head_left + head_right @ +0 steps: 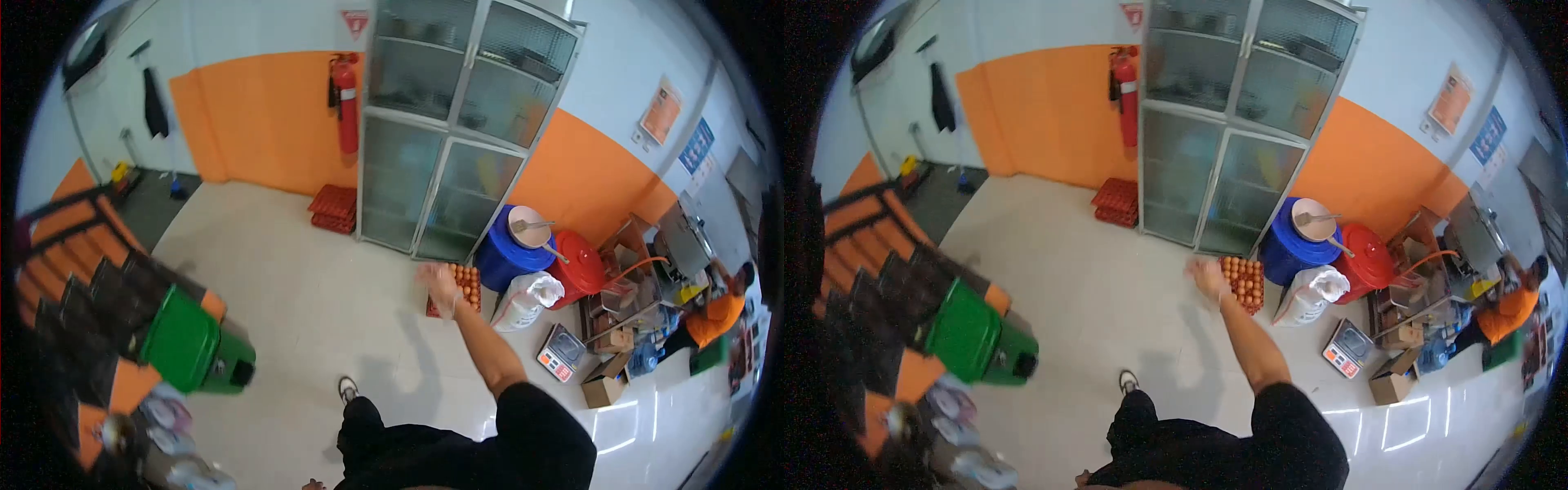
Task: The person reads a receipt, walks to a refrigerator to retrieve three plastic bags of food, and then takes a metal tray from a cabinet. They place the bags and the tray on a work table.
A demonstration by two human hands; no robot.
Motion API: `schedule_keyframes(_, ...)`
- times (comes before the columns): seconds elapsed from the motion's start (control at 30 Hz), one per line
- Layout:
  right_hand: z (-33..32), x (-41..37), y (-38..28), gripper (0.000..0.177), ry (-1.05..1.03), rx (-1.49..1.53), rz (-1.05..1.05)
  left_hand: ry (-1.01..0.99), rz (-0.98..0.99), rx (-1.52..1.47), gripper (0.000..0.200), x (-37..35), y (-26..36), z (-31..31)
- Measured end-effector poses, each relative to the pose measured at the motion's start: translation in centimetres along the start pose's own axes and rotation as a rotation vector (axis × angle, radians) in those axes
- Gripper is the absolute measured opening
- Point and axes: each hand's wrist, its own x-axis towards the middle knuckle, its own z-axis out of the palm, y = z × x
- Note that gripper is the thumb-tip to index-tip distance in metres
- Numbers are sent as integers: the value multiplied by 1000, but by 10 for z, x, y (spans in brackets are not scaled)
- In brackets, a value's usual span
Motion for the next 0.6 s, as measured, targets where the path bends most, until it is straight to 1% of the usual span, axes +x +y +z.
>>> schedule_keyframes(0.03,-28,53,-33,26,41,40,44,-8,50,128,26,33,46,-16)
schedule_keyframes(0.07,-61,111,-77,32,79,79,76,-9,140,315,25,67,94,-30)
schedule_keyframes(0.13,-106,234,-76,38,258,-100,-64,71,497,911,26,136,198,-63)
schedule_keyframes(0.17,-137,283,-87,40,301,-139,-89,192,612,1110,28,168,254,-77)
schedule_keyframes(0.2,-168,330,-98,44,337,-176,-106,73,471,1137,29,208,325,-88)
schedule_keyframes(0.23,-194,380,-101,51,394,-185,-119,23,508,223,22,229,389,-105)
schedule_keyframes(0.27,-225,415,-126,56,404,-224,-98,-33,479,-694,18,247,463,-117)
schedule_keyframes(0.3,-251,466,-127,62,445,-246,-123,37,409,-665,25,251,548,-130)
schedule_keyframes(0.33,-272,496,-139,65,510,-292,-188,86,508,-673,24,222,635,-153)
schedule_keyframes(0.4,-312,551,-172,70,604,-351,-281,12,707,-865,24,219,767,-164)
schedule_keyframes(0.43,-326,580,-172,72,627,-365,-300,40,722,-890,24,178,835,-174)
schedule_keyframes(0.47,-329,606,-165,71,676,-309,-252,66,740,-915,24,129,892,-177)
schedule_keyframes(0.5,-332,633,-162,70,728,-256,-213,56,754,-905,24,112,934,-164)
schedule_keyframes(0.53,-328,649,-157,67,837,-258,-219,29,777,-964,25,100,970,-155)
schedule_keyframes(0.57,-328,655,-158,61,817,-257,-210,0,803,-1029,26,89,1011,-146)
schedule_keyframes(0.6,-329,655,-160,55,796,-257,-207,-12,820,-1024,26,74,1055,-136)
